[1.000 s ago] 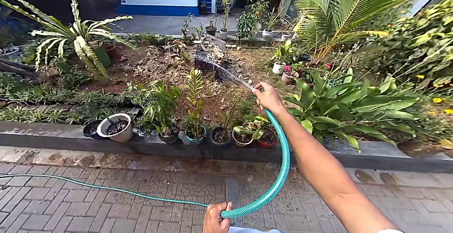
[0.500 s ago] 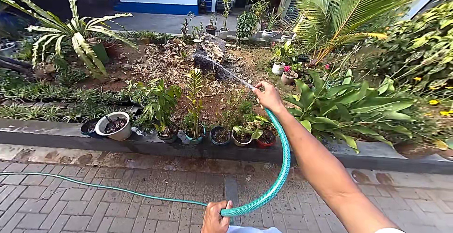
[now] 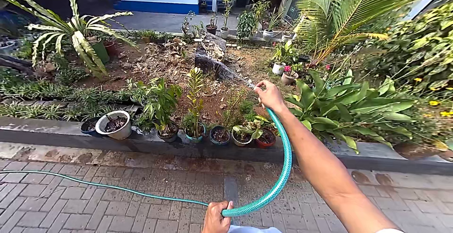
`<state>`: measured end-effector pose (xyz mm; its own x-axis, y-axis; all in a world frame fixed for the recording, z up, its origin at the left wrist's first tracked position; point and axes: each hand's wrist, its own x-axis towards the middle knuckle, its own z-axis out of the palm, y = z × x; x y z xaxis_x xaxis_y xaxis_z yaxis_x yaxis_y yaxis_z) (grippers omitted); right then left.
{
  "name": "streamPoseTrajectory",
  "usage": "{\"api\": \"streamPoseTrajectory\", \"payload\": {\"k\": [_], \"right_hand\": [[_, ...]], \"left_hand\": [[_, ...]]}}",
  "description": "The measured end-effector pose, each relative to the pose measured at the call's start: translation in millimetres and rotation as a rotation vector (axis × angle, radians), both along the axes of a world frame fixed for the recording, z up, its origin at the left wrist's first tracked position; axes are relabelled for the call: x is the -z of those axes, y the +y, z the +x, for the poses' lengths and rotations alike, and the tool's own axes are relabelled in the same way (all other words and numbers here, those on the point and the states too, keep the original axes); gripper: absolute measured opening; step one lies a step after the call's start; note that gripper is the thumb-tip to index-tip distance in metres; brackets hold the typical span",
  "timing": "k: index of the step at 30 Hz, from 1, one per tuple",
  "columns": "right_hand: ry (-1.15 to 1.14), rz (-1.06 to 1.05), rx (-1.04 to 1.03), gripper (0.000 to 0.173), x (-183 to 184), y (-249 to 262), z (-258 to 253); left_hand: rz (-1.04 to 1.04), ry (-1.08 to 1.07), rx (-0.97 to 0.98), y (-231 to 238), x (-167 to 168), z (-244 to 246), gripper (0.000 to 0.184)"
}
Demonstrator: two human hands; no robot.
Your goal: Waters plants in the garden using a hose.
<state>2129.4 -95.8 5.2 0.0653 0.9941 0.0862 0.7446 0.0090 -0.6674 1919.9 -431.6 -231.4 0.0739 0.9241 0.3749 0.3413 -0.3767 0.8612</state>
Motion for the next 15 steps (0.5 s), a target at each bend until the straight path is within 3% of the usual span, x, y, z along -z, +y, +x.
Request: {"api": "streamPoseTrajectory", "payload": {"k": [15], "right_hand": [[-0.035,0.024,0.004,0.030,-2.5,-5.1,4.1]], "left_hand": [[-0.006,0.003,0.006,-3.3,0.9,4.7,0.050]]}}
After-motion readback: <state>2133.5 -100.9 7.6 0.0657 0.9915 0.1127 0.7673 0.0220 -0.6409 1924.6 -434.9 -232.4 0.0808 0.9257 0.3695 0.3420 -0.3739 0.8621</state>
